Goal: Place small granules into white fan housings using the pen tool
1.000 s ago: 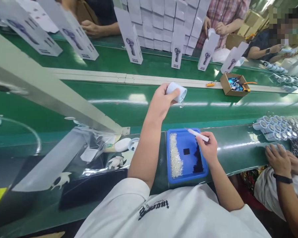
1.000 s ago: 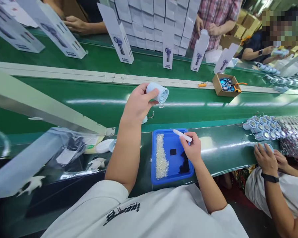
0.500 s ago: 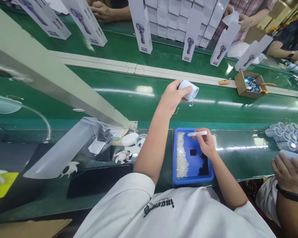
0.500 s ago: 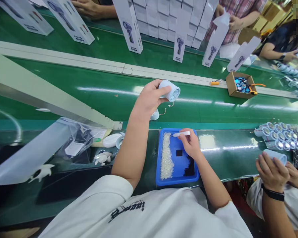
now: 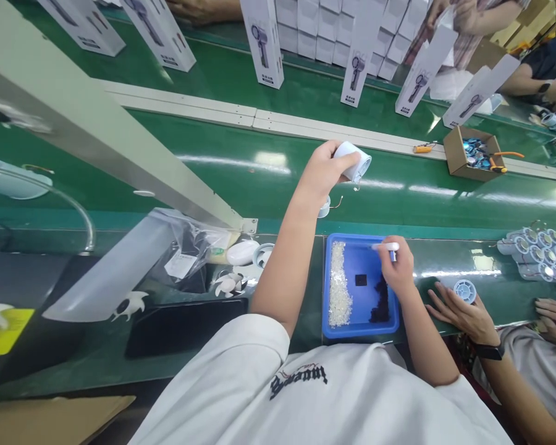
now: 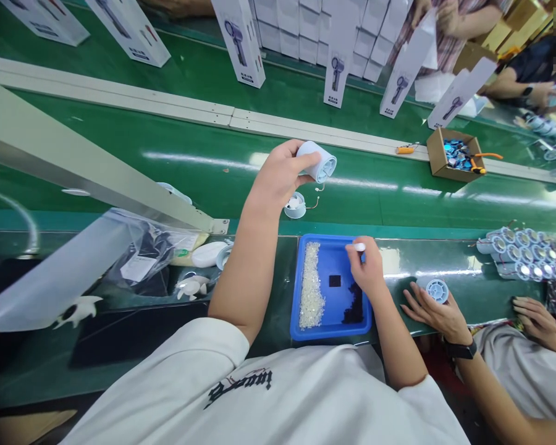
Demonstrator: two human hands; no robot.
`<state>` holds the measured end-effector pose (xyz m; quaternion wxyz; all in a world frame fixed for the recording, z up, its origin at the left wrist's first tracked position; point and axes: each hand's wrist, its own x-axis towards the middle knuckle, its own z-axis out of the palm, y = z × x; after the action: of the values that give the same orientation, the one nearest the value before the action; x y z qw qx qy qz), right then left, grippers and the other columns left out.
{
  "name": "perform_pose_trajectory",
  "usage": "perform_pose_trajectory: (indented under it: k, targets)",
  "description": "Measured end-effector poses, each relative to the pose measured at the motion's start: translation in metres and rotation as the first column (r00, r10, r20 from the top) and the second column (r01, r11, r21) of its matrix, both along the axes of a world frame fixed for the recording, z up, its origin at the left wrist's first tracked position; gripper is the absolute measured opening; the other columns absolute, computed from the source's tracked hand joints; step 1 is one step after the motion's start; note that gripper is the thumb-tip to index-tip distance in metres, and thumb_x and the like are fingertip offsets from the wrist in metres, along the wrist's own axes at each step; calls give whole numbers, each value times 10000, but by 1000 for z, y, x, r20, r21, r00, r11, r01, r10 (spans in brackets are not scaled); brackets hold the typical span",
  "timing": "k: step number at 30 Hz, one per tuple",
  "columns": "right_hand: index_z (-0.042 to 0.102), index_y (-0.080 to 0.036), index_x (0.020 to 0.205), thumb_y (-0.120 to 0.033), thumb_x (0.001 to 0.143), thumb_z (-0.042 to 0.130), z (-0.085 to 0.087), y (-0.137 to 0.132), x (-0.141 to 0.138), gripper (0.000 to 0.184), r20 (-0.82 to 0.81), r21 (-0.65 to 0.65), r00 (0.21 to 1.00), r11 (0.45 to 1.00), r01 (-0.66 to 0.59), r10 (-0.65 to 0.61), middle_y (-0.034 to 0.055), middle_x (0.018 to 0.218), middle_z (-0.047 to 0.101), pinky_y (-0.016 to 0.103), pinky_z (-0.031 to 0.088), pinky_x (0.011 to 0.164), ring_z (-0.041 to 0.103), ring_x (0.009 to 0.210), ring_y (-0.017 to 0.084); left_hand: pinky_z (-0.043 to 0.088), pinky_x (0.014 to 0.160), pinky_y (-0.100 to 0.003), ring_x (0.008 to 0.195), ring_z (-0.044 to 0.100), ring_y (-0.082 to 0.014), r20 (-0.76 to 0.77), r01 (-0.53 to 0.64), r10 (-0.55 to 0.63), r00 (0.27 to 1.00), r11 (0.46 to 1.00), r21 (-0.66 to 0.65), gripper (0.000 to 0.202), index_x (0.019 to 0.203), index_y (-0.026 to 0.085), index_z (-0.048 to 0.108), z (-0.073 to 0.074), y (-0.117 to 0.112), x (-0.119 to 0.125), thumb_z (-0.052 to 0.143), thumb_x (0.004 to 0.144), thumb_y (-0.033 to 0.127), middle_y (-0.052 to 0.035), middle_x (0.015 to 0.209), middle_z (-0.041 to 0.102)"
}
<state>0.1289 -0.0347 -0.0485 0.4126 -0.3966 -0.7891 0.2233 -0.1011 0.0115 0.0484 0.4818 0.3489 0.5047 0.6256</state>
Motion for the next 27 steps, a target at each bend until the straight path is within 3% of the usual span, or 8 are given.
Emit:
perform_pose_trajectory:
  k: [3,5,12,15,19,27]
  targets:
    - [498,-227,919,-438,931,490,-9,0,9,211,-145,-14,967,977,211,-211,-1,805,542,280,461,600,523,623,124,554,784,-315,891,610,-176,16,13,-13,1000,1000,-1,43,811,160,578,0,1,5,595,778,182,-44,862,604]
    - [488,-231,928,-485,933,474,-15,-3,13,255,-189,-43,946,965,259,-263,-13,779,518,271,445,571,496,591,117,552,797,-328,902,612,-187,27,26,-26,999,1000,2,50,800,158,579,0,2,8,612,768,177,-52,861,598]
    - [484,-225,933,-497,932,467,-21,-8,14,272,-176,-53,929,945,322,-326,-28,751,486,278,417,601,459,585,110,556,755,-295,826,611,-155,15,60,-60,998,998,3,69,779,167,562,-4,4,15,625,756,185,-29,815,603]
    - [495,-220,919,-477,928,485,-19,-6,13,257,-166,-57,942,956,287,-292,-21,763,499,280,424,608,477,611,115,553,733,-278,797,611,-143,3,66,-66,998,998,6,68,781,171,564,-5,5,17,623,758,196,-20,799,609]
    - [492,-220,929,-523,915,488,-19,-5,13,304,-215,-117,947,969,219,-240,-21,771,498,268,439,581,472,601,109,551,752,-299,815,619,-156,-8,67,-67,998,998,-13,53,788,165,569,-5,6,18,610,768,192,-31,824,615]
    - [499,-224,935,-551,903,497,-20,-4,13,329,-232,-142,926,952,272,-299,-12,778,503,278,449,589,484,625,120,553,786,-329,889,630,-190,4,79,-79,997,997,-26,64,785,163,564,-7,9,20,624,769,177,-32,817,599]
